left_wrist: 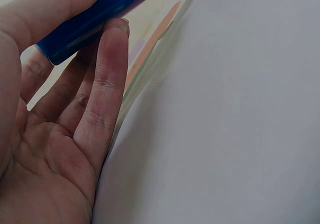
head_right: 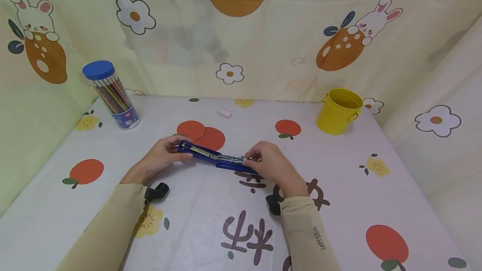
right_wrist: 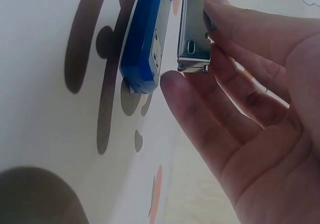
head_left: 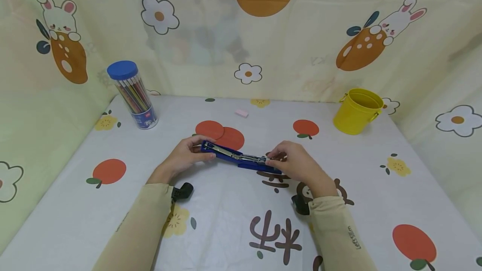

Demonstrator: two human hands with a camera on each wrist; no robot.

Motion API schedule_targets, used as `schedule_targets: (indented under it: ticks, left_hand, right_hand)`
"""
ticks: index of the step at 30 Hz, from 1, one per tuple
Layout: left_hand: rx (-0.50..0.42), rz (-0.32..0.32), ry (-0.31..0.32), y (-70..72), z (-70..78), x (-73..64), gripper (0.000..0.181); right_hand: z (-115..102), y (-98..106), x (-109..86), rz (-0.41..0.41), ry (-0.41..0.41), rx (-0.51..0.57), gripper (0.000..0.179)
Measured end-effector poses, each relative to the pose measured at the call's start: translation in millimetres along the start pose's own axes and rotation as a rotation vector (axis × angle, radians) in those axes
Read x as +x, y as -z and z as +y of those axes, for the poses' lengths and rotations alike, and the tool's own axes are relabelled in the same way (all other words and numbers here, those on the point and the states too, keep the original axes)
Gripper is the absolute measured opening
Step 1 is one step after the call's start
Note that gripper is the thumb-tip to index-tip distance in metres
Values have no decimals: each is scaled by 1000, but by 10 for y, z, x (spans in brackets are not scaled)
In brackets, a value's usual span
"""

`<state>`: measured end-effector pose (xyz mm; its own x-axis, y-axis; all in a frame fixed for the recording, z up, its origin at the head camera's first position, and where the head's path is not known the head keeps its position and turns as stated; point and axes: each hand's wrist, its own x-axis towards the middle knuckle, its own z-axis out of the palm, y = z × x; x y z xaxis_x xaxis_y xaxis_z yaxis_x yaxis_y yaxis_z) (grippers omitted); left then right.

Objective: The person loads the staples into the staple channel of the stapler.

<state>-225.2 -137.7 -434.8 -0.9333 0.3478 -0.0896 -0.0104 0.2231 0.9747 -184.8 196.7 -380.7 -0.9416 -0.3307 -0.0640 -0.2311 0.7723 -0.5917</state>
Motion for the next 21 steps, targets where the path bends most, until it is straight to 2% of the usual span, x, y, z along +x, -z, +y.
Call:
schedule_targets:
  ticks: [4, 10, 21]
  left_hand:
    - [1, 0, -8, 1, -5, 0, 52]
    - [4, 0, -10, -1, -13, -1, 51]
    - [11, 5, -17, -4, -11, -5, 50]
  right_hand:
    - [0, 3, 10, 8, 16, -10, 13]
    - [18, 19, -2, 22, 32, 1, 16]
    - [81, 11, -1, 17, 147, -15, 14]
